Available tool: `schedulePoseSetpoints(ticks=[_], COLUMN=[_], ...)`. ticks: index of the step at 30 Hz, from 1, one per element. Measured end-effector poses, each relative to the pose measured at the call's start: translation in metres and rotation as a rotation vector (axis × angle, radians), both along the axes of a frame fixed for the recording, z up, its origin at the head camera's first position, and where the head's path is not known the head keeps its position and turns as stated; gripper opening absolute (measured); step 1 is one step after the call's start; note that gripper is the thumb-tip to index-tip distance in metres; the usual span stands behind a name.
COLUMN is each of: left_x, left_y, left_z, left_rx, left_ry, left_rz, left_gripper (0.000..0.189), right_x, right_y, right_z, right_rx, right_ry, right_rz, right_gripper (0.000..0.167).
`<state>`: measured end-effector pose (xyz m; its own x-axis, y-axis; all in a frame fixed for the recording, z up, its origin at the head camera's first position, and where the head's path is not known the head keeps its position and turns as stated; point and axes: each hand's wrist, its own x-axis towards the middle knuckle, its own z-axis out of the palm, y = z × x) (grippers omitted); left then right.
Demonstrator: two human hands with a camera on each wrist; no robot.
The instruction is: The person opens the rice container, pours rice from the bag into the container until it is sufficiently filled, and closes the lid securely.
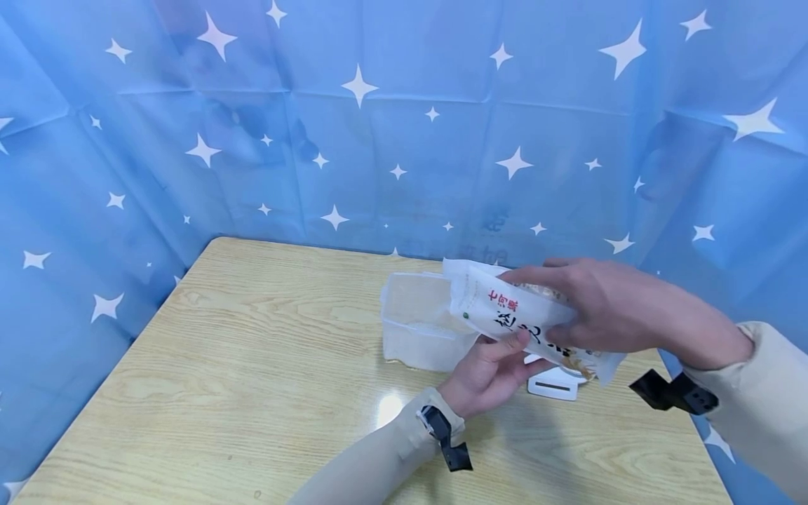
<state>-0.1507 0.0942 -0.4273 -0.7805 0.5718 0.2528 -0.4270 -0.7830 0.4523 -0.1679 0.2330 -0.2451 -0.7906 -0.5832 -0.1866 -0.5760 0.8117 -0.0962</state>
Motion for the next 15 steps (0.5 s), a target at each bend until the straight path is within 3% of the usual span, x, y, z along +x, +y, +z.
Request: schedulePoseSetpoints(ticks=[4,15], left_x=[0.0000,-0.0005], left_y=[-0.0001,-0.0001], left_z=[0.0014,0.0018], left_rx=[-0.002,-0.009], left_ry=[0.011,0.003], left_rz=[-0.010,0.008], left_gripper=[0.054,0.053], right_x=[-0.0001,0.0019], right_y=[-0.0005,-0.0015], right_z=[0.0006,-0.0011], right_rx=[0.008,0.020], right_ry=[0.016,0.033], right_rz=[0.003,-0.002], right_gripper=[0.085,0.087])
